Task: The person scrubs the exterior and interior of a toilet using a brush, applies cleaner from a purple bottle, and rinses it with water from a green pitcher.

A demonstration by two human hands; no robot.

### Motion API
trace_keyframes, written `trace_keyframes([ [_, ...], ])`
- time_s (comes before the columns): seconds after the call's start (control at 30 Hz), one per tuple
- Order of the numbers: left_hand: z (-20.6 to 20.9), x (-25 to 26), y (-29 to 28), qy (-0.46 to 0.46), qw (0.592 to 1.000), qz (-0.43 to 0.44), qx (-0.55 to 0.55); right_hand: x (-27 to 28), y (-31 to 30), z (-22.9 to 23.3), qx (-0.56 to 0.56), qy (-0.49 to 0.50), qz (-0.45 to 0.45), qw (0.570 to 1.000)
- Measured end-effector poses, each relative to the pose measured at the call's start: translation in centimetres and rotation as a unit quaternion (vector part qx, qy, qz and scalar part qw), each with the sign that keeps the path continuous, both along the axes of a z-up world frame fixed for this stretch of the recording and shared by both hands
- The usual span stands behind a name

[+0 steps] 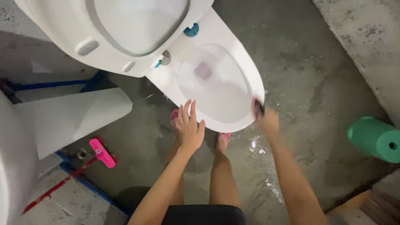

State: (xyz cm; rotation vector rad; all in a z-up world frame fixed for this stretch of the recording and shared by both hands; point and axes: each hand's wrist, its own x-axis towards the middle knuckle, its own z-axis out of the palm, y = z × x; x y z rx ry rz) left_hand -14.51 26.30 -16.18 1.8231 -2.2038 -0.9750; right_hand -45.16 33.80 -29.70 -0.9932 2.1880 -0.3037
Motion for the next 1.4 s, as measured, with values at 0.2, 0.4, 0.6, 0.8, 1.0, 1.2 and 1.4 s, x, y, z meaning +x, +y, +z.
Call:
trace_keyframes([
  [0.2,-1.9,-1.6,6.8,0.003,0.995,0.095,0.039,-3.2,-3.8,-3.4,-0.126,0.145,0.189,0.963],
  [0.4,-3.4,-0.4,13.5,0.004,0.990,0.126,0.064,1.7,3.9,-4.2,-0.131,0.081,0.108,0.982],
  [0.6,-6.2,0.8,12.0,-0.022,0.989,0.124,0.074,22.2,3.1,-5.5,0.119,-0.084,0.081,0.986],
  [0.8,-7.5,5.5,9.9,-0.006,0.986,0.160,0.041,5.0,4.0,-1.4,0.045,-0.004,-0.087,0.995],
  [1.0,-6.1,9.3,10.6,0.009,0.978,0.193,0.083,14.7,5.8,-1.7,-0.196,-0.186,-0.069,0.960],
  [1.2,-7.0,13.5,9.0,-0.019,0.974,0.192,0.123,30.7,-9.8,-8.4,-0.176,0.005,0.101,0.979],
  [1.4,-6.0,16.4,6.7,-0.011,0.982,0.176,0.073,32.9,-12.1,-6.0,-0.075,-0.015,0.039,0.996],
])
